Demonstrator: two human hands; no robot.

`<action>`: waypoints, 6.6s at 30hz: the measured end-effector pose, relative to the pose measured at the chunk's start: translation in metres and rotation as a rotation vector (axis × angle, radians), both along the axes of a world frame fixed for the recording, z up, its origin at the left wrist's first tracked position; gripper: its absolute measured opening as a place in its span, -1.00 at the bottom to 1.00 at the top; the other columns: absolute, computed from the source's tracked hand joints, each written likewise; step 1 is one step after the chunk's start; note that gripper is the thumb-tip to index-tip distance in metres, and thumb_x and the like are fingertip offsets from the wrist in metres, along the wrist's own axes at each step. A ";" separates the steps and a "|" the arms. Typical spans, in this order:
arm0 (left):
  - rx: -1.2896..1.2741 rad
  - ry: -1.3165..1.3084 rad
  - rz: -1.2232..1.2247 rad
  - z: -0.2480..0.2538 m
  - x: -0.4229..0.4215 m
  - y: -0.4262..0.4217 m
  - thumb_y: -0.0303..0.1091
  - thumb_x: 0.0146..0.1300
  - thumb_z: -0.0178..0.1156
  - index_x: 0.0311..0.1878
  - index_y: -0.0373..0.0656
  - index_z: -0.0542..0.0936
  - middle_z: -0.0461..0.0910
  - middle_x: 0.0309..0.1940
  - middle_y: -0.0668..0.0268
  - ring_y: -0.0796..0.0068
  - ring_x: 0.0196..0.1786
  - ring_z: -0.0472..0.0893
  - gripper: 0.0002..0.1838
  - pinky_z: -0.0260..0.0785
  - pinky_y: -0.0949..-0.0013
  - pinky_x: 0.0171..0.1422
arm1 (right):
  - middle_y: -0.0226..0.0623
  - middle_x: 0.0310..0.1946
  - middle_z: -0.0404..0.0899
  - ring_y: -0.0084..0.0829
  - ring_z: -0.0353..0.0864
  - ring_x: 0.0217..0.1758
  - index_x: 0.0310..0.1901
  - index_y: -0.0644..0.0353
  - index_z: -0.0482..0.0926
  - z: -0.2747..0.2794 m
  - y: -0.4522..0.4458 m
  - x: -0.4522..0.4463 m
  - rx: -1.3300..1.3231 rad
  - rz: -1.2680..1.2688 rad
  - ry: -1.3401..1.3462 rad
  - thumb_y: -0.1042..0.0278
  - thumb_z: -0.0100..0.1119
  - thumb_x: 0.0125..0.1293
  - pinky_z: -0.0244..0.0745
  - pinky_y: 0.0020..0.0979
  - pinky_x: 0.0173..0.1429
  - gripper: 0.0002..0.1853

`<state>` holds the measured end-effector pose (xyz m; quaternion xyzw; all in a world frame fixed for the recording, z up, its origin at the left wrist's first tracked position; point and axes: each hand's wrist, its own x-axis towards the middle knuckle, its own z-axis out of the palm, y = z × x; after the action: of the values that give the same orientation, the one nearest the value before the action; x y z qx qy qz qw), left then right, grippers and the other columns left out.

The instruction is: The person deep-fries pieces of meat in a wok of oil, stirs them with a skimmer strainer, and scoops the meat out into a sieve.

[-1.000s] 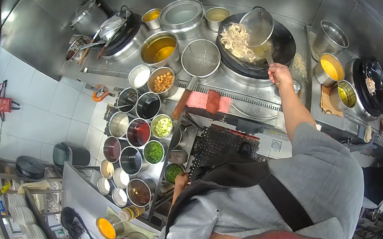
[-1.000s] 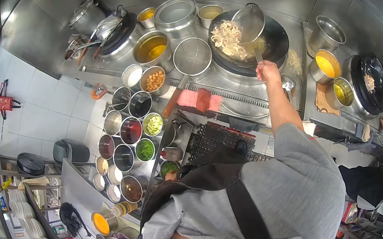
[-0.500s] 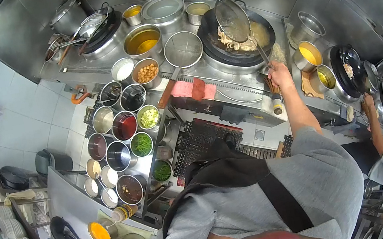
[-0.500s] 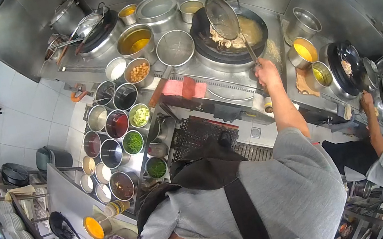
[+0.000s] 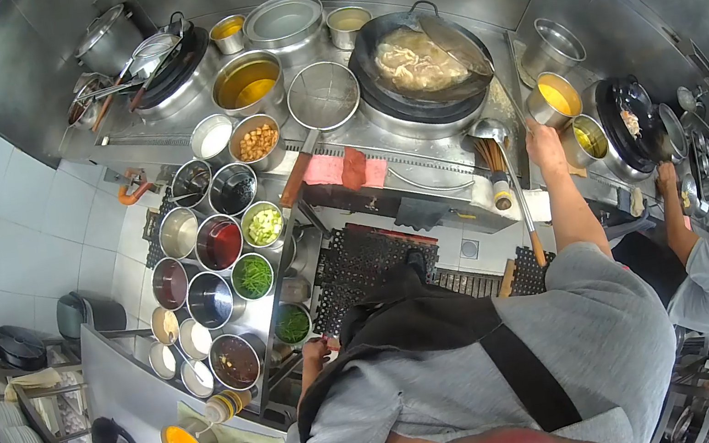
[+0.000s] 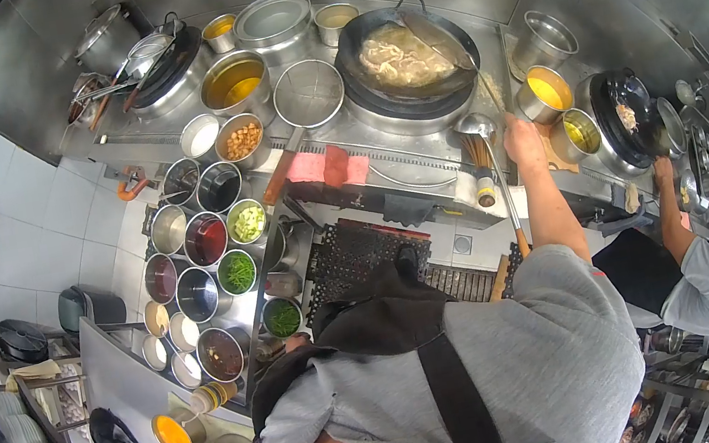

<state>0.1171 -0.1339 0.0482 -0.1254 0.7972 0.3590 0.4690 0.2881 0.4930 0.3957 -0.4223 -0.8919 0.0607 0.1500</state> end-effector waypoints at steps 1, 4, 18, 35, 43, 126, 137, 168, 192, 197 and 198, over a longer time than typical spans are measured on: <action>-0.003 0.002 0.020 0.007 0.001 0.001 -0.20 0.15 0.10 -0.10 -0.22 0.60 0.64 -0.32 0.09 0.30 -0.38 0.66 -0.66 0.52 0.28 -0.19 | 0.15 -0.26 0.57 0.10 0.54 -0.09 -0.07 0.22 0.54 -0.001 0.003 -0.001 0.008 0.003 0.033 0.50 -0.02 0.15 0.41 0.02 0.01 -0.71; -0.045 0.040 -0.078 -0.008 0.004 -0.004 -0.20 0.15 0.10 -0.11 -0.20 0.61 0.64 -0.30 0.09 0.28 -0.33 0.65 -0.66 0.51 0.27 -0.16 | 0.15 -0.25 0.57 0.11 0.54 -0.10 -0.12 0.23 0.55 -0.015 0.016 -0.026 -0.022 -0.050 -0.010 0.50 -0.05 0.15 0.43 0.00 0.01 -0.74; -0.182 0.239 -0.430 -0.077 0.030 -0.037 -0.16 0.11 0.09 -0.15 -0.12 0.62 0.64 -0.20 0.12 0.16 -0.12 0.62 -0.68 0.47 0.20 -0.03 | 0.11 -0.29 0.59 0.06 0.57 -0.10 0.01 0.19 0.55 -0.030 0.028 -0.094 -0.179 -0.007 0.222 0.44 -0.04 0.17 0.43 -0.11 0.00 -0.64; -0.152 0.058 -0.077 0.076 -0.025 0.027 -0.21 0.04 0.15 -0.13 -0.01 0.69 0.67 -0.22 0.17 0.24 -0.16 0.67 -0.68 0.47 0.22 -0.06 | 0.17 -0.29 0.55 0.08 0.56 -0.11 -0.05 0.15 0.58 -0.051 -0.009 -0.054 -0.116 0.040 0.170 0.48 -0.02 0.10 0.43 -0.06 0.03 -0.65; -0.217 0.178 -0.376 -0.045 0.010 -0.034 -0.24 0.05 0.15 -0.14 -0.05 0.67 0.66 -0.22 0.14 0.21 -0.16 0.66 -0.70 0.47 0.19 -0.08 | 0.17 -0.17 0.54 0.08 0.51 0.01 -0.01 0.24 0.54 -0.017 0.020 -0.076 -0.106 -0.108 0.170 0.51 -0.05 0.13 0.39 -0.07 0.12 -0.64; -0.251 0.302 -0.707 -0.076 -0.001 -0.001 -0.11 0.06 0.19 -0.15 -0.06 0.63 0.64 -0.18 0.19 0.21 -0.09 0.62 -0.67 0.46 0.17 -0.04 | 0.13 -0.33 0.57 0.09 0.56 -0.17 -0.16 0.25 0.58 -0.035 0.062 -0.051 0.036 0.044 -0.023 0.48 -0.01 0.07 0.44 -0.01 -0.01 -0.72; -0.239 0.203 -0.559 -0.071 0.032 -0.005 -0.14 0.08 0.16 -0.23 -0.09 0.63 0.66 -0.27 0.21 0.25 -0.18 0.64 -0.72 0.45 0.19 -0.12 | 0.13 -0.20 0.55 0.07 0.52 -0.04 -0.11 0.14 0.58 -0.049 0.062 -0.053 -0.118 0.010 -0.012 0.46 0.00 0.12 0.40 -0.03 0.06 -0.71; -0.219 0.579 -1.437 -0.044 -0.098 0.178 -0.10 0.00 0.15 -0.31 -0.04 0.67 0.66 -0.27 0.14 0.19 -0.13 0.65 -0.72 0.50 0.13 -0.07 | 0.15 -0.27 0.56 0.09 0.55 -0.12 0.03 0.14 0.54 -0.038 0.100 -0.004 -0.139 -0.049 0.222 0.47 0.05 0.13 0.44 -0.04 -0.02 -0.62; -0.173 0.332 -1.449 -0.095 -0.183 0.206 -0.32 0.00 0.21 -0.23 -0.14 0.66 0.66 -0.21 0.13 0.13 -0.26 0.67 -0.76 0.54 0.19 -0.23 | 0.11 -0.21 0.58 0.05 0.54 -0.05 0.08 0.15 0.51 -0.027 0.022 -0.045 -0.166 -0.122 0.099 0.37 0.00 0.19 0.39 -0.04 0.09 -0.61; -0.075 0.628 -1.601 -0.076 -0.191 0.168 -0.28 -0.16 0.37 -0.34 -0.12 0.69 0.65 -0.20 0.08 0.12 -0.12 0.64 -0.75 0.50 0.14 -0.02 | 0.12 -0.26 0.58 0.07 0.54 -0.06 0.00 0.19 0.54 -0.037 0.022 -0.072 -0.148 -0.197 0.049 0.41 -0.02 0.17 0.40 -0.02 0.04 -0.66; -0.107 0.662 -1.688 -0.080 -0.187 0.156 -0.25 -0.18 0.41 -0.27 -0.11 0.69 0.64 -0.15 0.09 0.12 -0.09 0.63 -0.67 0.50 0.15 0.01 | 0.11 -0.28 0.59 0.08 0.55 -0.10 -0.05 0.22 0.56 -0.052 0.029 -0.080 -0.062 -0.176 0.078 0.47 -0.02 0.14 0.43 -0.02 0.01 -0.68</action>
<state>-0.0695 0.0221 -0.0313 0.5881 0.7338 -0.1238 0.3167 0.2081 0.5222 0.3438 -0.5007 -0.8426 0.0914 0.1763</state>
